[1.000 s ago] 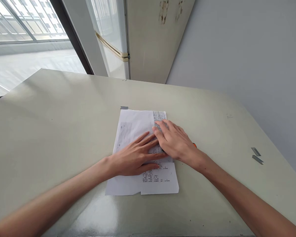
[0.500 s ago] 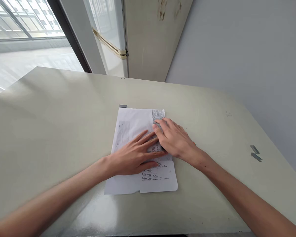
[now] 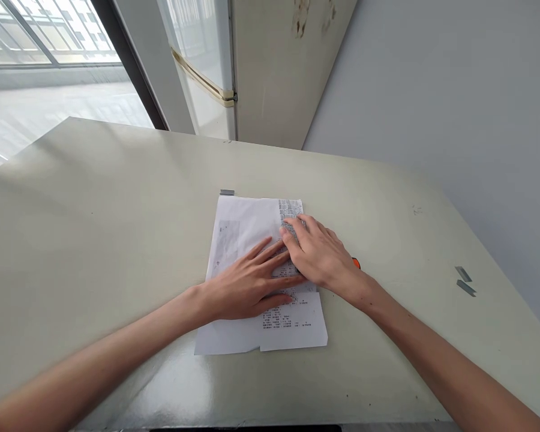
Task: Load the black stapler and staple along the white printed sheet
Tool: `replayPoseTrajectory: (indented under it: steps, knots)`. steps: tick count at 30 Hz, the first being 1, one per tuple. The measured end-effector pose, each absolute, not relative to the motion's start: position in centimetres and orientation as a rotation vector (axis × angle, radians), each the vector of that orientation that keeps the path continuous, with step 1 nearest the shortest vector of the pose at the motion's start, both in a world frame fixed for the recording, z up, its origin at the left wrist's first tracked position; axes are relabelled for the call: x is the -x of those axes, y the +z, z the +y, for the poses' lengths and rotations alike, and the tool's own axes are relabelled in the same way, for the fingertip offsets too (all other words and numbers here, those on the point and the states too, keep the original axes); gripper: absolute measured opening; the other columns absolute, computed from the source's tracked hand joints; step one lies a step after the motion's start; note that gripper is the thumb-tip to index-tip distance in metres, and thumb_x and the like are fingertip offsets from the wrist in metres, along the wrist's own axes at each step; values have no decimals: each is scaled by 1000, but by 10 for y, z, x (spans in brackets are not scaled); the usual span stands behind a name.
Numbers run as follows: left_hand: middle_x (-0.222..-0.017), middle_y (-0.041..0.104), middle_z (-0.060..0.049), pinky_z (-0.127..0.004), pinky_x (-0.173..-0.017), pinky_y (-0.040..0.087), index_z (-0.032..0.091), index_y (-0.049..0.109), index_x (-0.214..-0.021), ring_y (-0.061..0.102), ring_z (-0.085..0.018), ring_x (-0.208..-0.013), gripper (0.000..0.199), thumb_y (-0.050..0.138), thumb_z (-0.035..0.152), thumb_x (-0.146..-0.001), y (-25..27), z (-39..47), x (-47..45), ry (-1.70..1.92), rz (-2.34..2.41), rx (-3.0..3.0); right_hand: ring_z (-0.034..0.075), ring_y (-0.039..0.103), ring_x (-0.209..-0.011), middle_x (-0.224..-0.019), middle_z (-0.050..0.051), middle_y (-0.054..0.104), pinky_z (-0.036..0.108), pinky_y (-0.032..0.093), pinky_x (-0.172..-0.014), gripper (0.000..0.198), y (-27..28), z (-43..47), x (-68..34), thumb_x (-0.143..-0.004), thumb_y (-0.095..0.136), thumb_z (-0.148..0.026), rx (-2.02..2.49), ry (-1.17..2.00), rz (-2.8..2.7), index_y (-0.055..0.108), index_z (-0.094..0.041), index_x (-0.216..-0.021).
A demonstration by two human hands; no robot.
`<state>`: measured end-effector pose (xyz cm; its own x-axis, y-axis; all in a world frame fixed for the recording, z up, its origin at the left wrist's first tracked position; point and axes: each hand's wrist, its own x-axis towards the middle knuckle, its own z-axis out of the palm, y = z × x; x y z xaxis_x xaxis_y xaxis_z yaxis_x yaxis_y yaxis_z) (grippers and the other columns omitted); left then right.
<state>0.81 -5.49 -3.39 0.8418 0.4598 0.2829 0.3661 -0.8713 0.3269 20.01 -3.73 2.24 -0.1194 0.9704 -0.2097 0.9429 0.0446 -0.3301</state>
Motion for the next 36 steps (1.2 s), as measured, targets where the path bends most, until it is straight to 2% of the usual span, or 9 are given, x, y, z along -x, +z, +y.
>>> replayPoseTrajectory:
  steps: [5,9,15,20,23,28,33,36]
  knots:
    - [-170,37,-13,-57,-131,19,29,62,-149,16,-34,-163,44,55,42,-108,-35,-55,-8,534,632,-2768,31,47,-151,-165,3,49,58,43,-120,54,19,-39,-197,-110,24,-52,2054,485,-2264,52,-33,-152]
    - [-169,40,-12,-58,-131,21,29,61,-149,16,-34,-163,44,55,42,-108,-36,-56,-7,556,639,-2766,31,48,-150,-162,8,51,57,44,-119,52,13,-42,-194,-111,25,-48,2028,291,-2335,54,-30,-152]
    - [-160,53,-10,-58,-131,24,26,73,-133,25,-33,-161,36,54,44,-107,-38,-58,-6,566,668,-2759,35,54,-143,-157,17,54,57,45,-115,50,0,-48,-186,-112,28,-38,1910,-103,-2436,59,-22,-149]
    - [-151,60,-13,-58,-131,24,23,78,-121,32,-35,-158,33,54,42,-107,-36,-59,-4,565,649,-2737,40,49,-146,-160,21,50,63,44,-112,49,-9,-50,-182,-112,30,-33,1858,-281,-2464,56,-19,-152]
    - [-151,60,-13,-58,-131,23,22,78,-121,32,-35,-158,32,56,41,-107,-35,-59,-3,560,651,-2731,41,49,-146,-161,21,50,65,45,-111,49,-9,-50,-180,-112,31,-33,1858,-237,-2436,54,-20,-153]
    - [-157,55,-8,-56,-132,22,26,75,-127,25,-32,-161,34,54,43,-108,-31,-58,-2,527,667,-2730,38,50,-146,-159,19,52,60,45,-115,53,2,-46,-180,-112,28,-42,1850,22,-2370,54,-20,-153]
    - [-172,34,-6,-59,-131,22,33,59,-151,22,-33,-162,43,52,41,-109,-28,-59,-1,498,661,-2695,28,53,-144,-155,8,59,50,47,-116,47,18,-48,-197,-112,29,-43,1672,383,-2058,55,-28,-147]
    - [-175,27,-5,-60,-131,22,33,55,-155,21,-35,-162,46,51,44,-110,-25,-61,1,452,704,-2709,26,59,-137,-144,8,66,46,49,-114,40,24,-60,-216,-111,34,-39,1503,391,-1981,58,-27,-141]
